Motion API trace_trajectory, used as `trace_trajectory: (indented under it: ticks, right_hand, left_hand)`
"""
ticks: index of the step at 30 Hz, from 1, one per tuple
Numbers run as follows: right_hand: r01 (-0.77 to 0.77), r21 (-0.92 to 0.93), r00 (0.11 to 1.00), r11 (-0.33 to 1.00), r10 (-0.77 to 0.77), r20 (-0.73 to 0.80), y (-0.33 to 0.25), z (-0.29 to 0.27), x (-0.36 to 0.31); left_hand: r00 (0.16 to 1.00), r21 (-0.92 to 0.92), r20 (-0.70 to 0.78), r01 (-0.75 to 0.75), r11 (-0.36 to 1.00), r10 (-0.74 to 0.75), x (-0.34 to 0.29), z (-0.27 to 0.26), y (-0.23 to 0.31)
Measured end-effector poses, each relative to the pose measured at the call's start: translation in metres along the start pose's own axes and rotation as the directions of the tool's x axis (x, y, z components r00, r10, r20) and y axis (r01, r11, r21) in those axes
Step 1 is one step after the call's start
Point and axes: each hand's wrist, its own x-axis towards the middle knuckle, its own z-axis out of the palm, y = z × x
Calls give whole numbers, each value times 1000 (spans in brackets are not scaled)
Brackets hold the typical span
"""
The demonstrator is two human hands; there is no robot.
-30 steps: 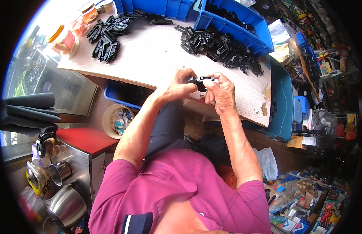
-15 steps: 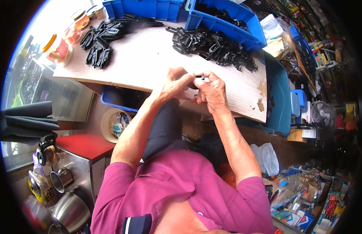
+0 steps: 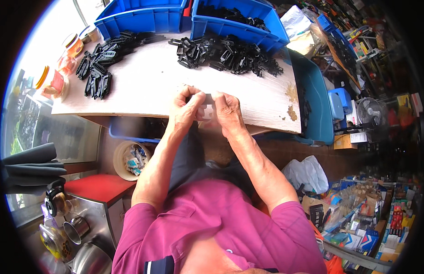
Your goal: The person assembles small black plastic buckles by hand at a workbench.
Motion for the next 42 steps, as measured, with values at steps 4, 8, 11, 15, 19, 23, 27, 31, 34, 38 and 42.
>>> trace_trajectory:
  ticks: [4,8,11,15,19,23,27,31,34,38,42]
  right_hand:
    - [74,49,997,996,-74,12,9,5,-2]
    - [-23,10,999,1000,23,-25,-4,5,-9]
    - [4,12,999,1000,-4,-32,1,-7,-4]
    - [23,71,1000,997,-23,2,-1,-12,-7]
    - [23,138,1000,990,-25,12,-3,-16,-10]
    - [12,163,999,986,-20,48,-5,-10,-10]
    - [5,171,1000,985,-9,20,-5,-17,-9]
    - [-57,186,998,981,58,-3,-8,-17,-7]
    - [-14,120,999,993,11,31,-6,-23,-4]
    - [16,152,1000,988,-15,-7,-12,-59,7]
    - [45,196,959,979,13,-282,-38,-127,31]
  left_hand:
    - [998,-54,55,2,999,1,-4,-3,-1]
    - [997,14,68,-46,999,45,-1,-7,-5]
    - [990,-46,133,-29,999,35,-6,3,3]
    - [956,333,-27,-268,904,293,-19,-4,9]
    - [463,909,-51,-346,233,885,-4,-85,47]
    - [589,987,-58,155,-41,806,12,-192,72]
    - [734,985,28,96,-145,679,22,-195,61]
    - [803,989,64,29,-146,593,30,-161,48]
    - [849,989,26,57,-140,528,31,-135,46]
    - [808,945,170,30,-327,565,39,-116,39]
    - [757,924,310,-98,-370,575,45,-104,37]
